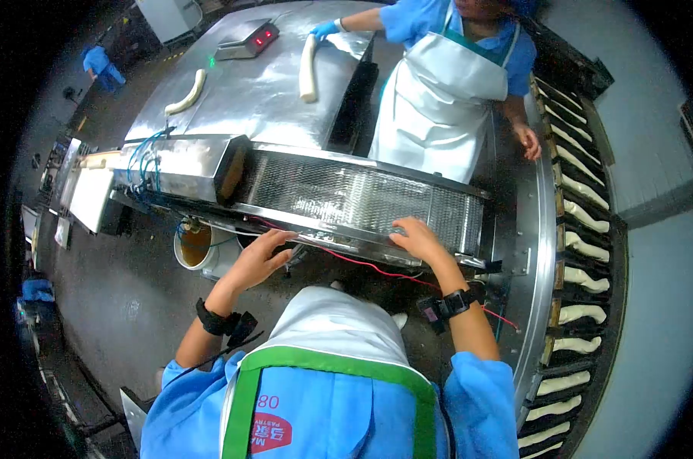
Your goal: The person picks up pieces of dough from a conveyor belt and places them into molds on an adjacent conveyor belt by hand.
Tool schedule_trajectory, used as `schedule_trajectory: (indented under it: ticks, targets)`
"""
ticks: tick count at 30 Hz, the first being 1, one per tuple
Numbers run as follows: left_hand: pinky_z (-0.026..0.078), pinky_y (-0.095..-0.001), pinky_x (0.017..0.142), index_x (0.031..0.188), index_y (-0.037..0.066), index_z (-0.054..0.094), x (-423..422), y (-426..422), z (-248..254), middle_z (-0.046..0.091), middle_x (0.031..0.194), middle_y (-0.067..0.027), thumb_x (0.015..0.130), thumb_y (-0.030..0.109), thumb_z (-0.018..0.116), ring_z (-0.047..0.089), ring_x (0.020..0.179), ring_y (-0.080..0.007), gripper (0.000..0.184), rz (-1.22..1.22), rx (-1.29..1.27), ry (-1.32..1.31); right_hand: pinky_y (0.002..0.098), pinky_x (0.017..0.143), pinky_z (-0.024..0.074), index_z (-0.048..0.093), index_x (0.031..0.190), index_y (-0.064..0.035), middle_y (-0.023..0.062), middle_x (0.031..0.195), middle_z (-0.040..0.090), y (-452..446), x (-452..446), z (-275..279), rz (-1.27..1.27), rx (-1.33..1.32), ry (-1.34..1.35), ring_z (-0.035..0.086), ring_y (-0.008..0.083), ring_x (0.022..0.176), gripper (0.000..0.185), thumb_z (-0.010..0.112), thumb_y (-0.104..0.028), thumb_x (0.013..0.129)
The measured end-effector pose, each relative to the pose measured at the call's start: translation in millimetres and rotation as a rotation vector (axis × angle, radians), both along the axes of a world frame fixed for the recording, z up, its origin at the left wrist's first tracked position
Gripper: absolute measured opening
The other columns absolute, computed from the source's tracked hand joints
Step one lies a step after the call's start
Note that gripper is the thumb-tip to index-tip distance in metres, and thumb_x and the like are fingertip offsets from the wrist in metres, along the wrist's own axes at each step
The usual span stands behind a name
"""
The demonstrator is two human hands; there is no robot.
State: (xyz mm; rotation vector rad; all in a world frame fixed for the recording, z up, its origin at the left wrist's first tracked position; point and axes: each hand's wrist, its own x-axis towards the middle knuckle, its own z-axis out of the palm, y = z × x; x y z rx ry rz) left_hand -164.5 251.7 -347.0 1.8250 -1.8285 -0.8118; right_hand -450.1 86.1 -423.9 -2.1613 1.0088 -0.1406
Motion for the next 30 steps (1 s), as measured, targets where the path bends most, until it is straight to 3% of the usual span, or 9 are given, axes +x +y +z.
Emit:
schedule_trajectory:
  ticks: [4, 5, 6, 11, 12, 18, 26, 27, 30]
  targets:
    - [0.04, -0.0347, 0.074, 0.107, 0.009, 0.048, -0.4, 14.9, -6.9, 0.05, 0.094, -0.0126, 0.079, 0.022, 0.05, 0.049, 0.087, -0.0287, 0.031, -0.025, 0.024, 0.038, 0.0378, 0.084, 0.0365, 0.052, 0.103, -0.0035, 0.0174, 0.101, 0.051, 10.7, 2.4, -2.7, 0.01, -0.016, 0.097, 0.047, 0.0329, 0.096, 0.037, 0.053, -0.029, 0.076]
    - [0.041, -0.0339, 0.072, 0.107, 0.01, 0.048, 1.8, 17.4, -17.1, 0.05, 0.092, -0.0121, 0.079, 0.022, 0.05, 0.049, 0.085, -0.0272, 0.031, -0.05, -0.062, 0.01, 0.0383, 0.083, 0.0368, 0.053, 0.102, -0.0045, 0.0176, 0.1, 0.051, 6.4, -2.2, -26.4, 0.033, -0.055, 0.07, 0.047, 0.0331, 0.096, 0.037, 0.053, -0.03, 0.075]
    - [0.04, -0.0325, 0.078, 0.11, 0.006, 0.047, -2.3, 21.1, 1.4, 0.049, 0.101, -0.0138, 0.079, 0.017, 0.051, 0.047, 0.096, -0.0267, 0.033, -0.017, 0.086, 0.036, 0.0388, 0.082, 0.0371, 0.054, 0.1, -0.005, 0.0177, 0.1, 0.051, 9.0, 1.4, -27.4, 0.026, -0.041, 0.067, 0.046, 0.0333, 0.096, 0.035, 0.053, -0.03, 0.075]
    - [0.038, -0.0327, 0.083, 0.111, 0.005, 0.046, -0.3, 41.6, -8.4, 0.049, 0.106, -0.0131, 0.08, 0.018, 0.051, 0.047, 0.1, -0.0257, 0.034, 0.036, 0.072, 0.067, 0.039, 0.083, 0.0362, 0.053, 0.1, -0.0055, 0.0171, 0.101, 0.051, 23.2, 8.8, -17.0, 0.069, -0.052, 0.098, 0.046, 0.0326, 0.096, 0.035, 0.053, -0.03, 0.075]
    - [0.039, -0.0347, 0.078, 0.106, 0.006, 0.049, -1.5, 42.3, -19.1, 0.051, 0.099, -0.0137, 0.078, 0.02, 0.051, 0.048, 0.092, -0.0285, 0.031, 0.037, -0.017, 0.085, 0.039, 0.083, 0.0362, 0.053, 0.1, -0.0055, 0.0171, 0.101, 0.051, 22.4, 6.4, -19.9, 0.062, -0.068, 0.098, 0.046, 0.0326, 0.096, 0.035, 0.053, -0.03, 0.075]
    - [0.037, -0.0349, 0.082, 0.106, 0.006, 0.049, -9.9, 55.2, -38.0, 0.05, 0.103, -0.0138, 0.078, 0.02, 0.051, 0.046, 0.098, -0.0297, 0.032, 0.017, -0.041, 0.064, 0.0377, 0.081, 0.0369, 0.053, 0.099, -0.0056, 0.0176, 0.099, 0.051, 39.2, 0.0, -18.9, 0.06, -0.139, 0.115, 0.046, 0.0317, 0.095, 0.033, 0.054, -0.028, 0.075]
    - [0.039, -0.0353, 0.079, 0.106, 0.005, 0.049, -33.6, 46.9, -52.5, 0.051, 0.099, -0.0152, 0.078, 0.022, 0.051, 0.048, 0.095, -0.0298, 0.032, -0.046, 0.004, -0.01, 0.0393, 0.082, 0.0374, 0.053, 0.1, -0.0057, 0.017, 0.1, 0.051, 43.2, -19.2, -29.6, -0.016, -0.182, 0.11, 0.047, 0.0329, 0.095, 0.035, 0.054, -0.029, 0.073]
    - [0.039, -0.0369, 0.077, 0.106, 0.006, 0.048, -34.9, 45.5, -60.8, 0.051, 0.096, -0.0154, 0.078, 0.022, 0.051, 0.048, 0.093, -0.0307, 0.032, -0.091, -0.112, -0.043, 0.0407, 0.08, 0.0387, 0.054, 0.097, -0.0039, 0.0179, 0.098, 0.053, 44.2, -23.8, -37.7, -0.031, -0.201, 0.079, 0.048, 0.0341, 0.093, 0.035, 0.055, -0.029, 0.072]
    - [0.039, -0.0383, 0.076, 0.106, 0.006, 0.048, -47.7, 36.0, -47.9, 0.051, 0.095, -0.0153, 0.079, 0.023, 0.05, 0.048, 0.092, -0.0315, 0.032, -0.16, -0.135, -0.064, 0.0411, 0.08, 0.0388, 0.054, 0.097, -0.0043, 0.0176, 0.098, 0.053, 44.4, -37.7, -48.2, -0.058, -0.224, 0.069, 0.048, 0.0335, 0.094, 0.035, 0.055, -0.029, 0.073]
